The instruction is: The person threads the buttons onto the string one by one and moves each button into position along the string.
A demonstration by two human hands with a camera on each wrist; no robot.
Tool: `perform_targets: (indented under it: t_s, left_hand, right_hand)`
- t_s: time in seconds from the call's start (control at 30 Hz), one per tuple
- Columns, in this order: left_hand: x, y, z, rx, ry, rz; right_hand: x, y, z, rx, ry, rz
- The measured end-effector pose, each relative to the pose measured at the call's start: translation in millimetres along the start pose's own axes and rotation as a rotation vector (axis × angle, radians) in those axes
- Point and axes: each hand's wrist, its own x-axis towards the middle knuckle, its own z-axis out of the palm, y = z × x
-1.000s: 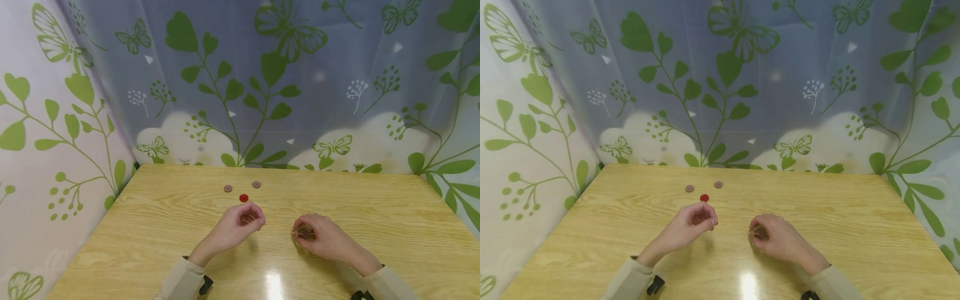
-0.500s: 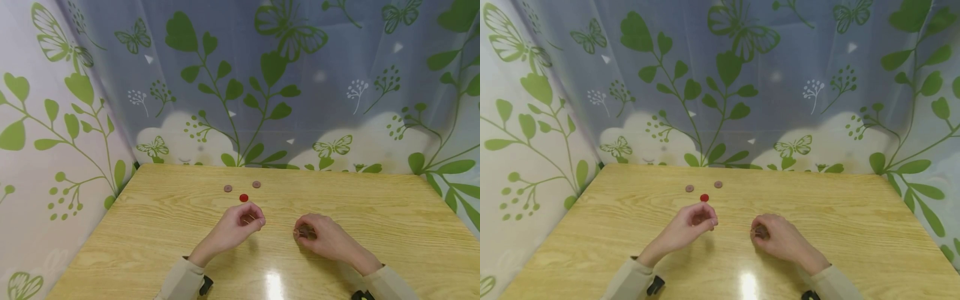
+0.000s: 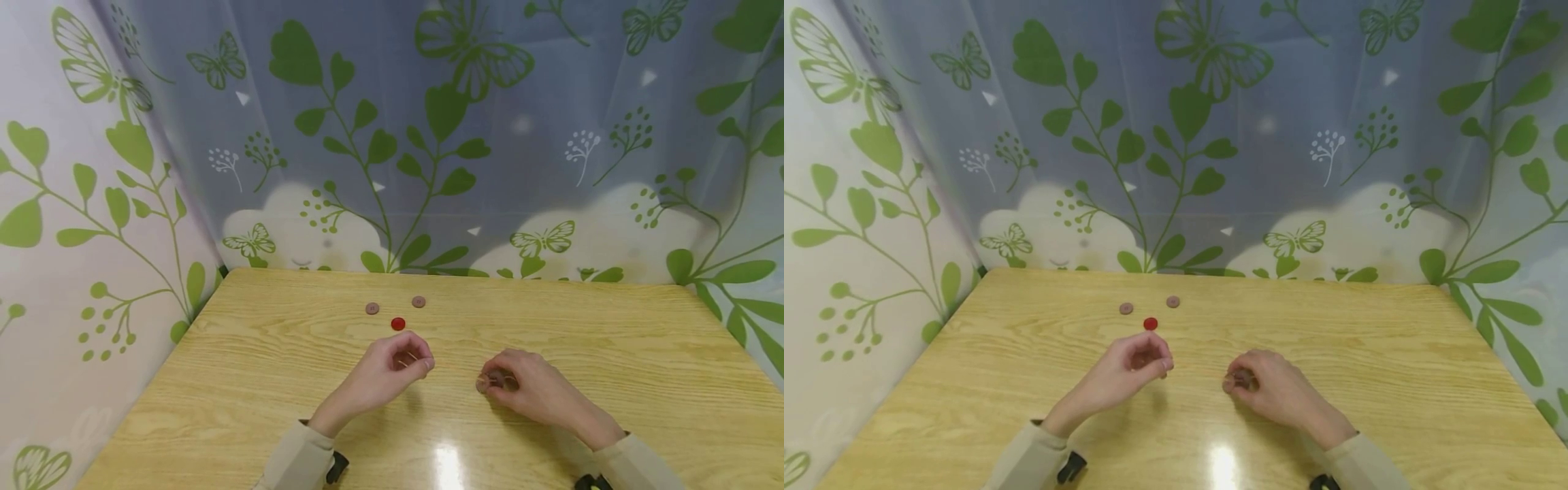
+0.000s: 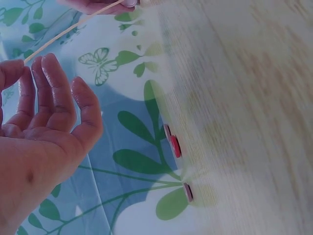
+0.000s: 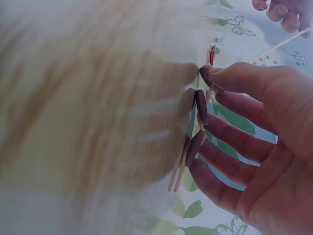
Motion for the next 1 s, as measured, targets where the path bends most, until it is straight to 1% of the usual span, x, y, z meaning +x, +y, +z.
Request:
perform_targets:
  t_s: [0.3,0.43,0.53,0.67,0.8,0.9,1.0]
  left_hand:
    - [0.3,-2.3,1.2,0.005,0.0,-0.007]
    - [1.1,-3.2,1.6,0.013,0.0,-0.008]
    - [1.7,-3.5,1.9,0.019,0.0,-0.009]
    - [2.4,-4.2,2.7,0.023,0.002,-0.015]
    - [3.3,-5.3,3.8,0.02,0.005,-0.021]
    - [4.3,-6.0,4.4,0.016,0.007,-0.029]
    - [5.4,-7.2,5.8,0.011,0.007,-0.043]
  right_hand:
    - [-1.2,0.6,0.0,-0.029,0.002,-0.027]
    - [-1.3,-0.8,-1.5,-0.001,-0.002,-0.022]
    - [-1.8,-2.8,-1.9,0.038,0.0,-0.009]
    - [-3.0,-6.3,-1.0,0.09,0.022,0.008]
    - [-3.7,-10.1,2.4,0.098,0.094,-0.033]
    - [-3.4,-14.4,6.0,0.112,0.181,-0.113]
    - [-2.3,-18.5,8.5,0.135,0.246,-0.181]
